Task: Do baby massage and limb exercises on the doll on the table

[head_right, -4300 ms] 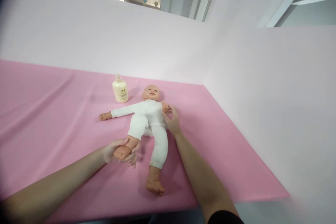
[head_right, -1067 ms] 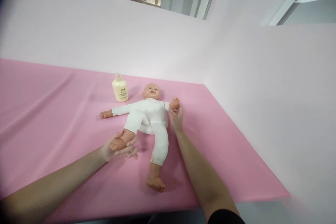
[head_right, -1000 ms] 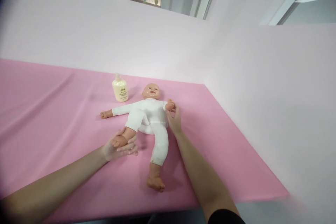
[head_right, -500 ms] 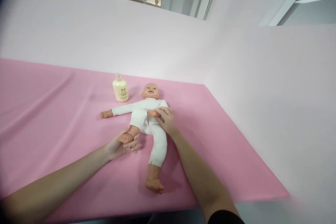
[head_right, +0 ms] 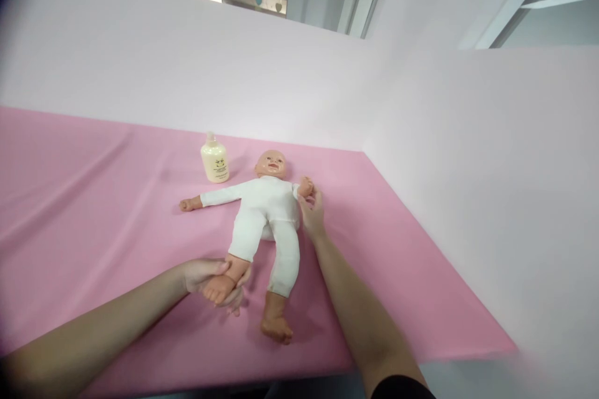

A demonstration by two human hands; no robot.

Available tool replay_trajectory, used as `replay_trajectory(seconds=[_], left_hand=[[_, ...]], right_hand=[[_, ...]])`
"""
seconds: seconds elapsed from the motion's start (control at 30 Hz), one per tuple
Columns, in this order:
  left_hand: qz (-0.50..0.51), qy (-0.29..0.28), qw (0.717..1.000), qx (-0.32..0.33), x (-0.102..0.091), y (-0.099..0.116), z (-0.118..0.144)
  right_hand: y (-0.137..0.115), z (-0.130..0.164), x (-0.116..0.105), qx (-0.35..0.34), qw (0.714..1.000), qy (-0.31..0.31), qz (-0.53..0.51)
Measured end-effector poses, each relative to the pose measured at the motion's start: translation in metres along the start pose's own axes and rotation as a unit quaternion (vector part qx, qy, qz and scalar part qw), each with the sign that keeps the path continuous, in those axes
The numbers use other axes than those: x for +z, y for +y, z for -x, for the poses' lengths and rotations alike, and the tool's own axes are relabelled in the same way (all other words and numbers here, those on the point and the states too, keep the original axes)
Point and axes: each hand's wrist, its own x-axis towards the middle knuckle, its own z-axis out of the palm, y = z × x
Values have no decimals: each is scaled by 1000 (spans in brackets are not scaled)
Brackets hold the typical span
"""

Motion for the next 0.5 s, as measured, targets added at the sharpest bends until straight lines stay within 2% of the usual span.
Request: replay_trajectory(seconds=[0.13,0.27,0.37,0.5], left_hand=[[-55,36,997,-47,-3,-4,4],[-95,69,991,-64,-2,-4,5],[-92,60,992,-61,1,-2,4],[-101,47,991,-68,6,3,3]], right_hand=[[9,-9,-8,21,996,72,-47],[33,-17,-20,142,978,133,-80],[47,-20,-25,181,966,147,-107],[50,-21,-26,165,971,136,-104]])
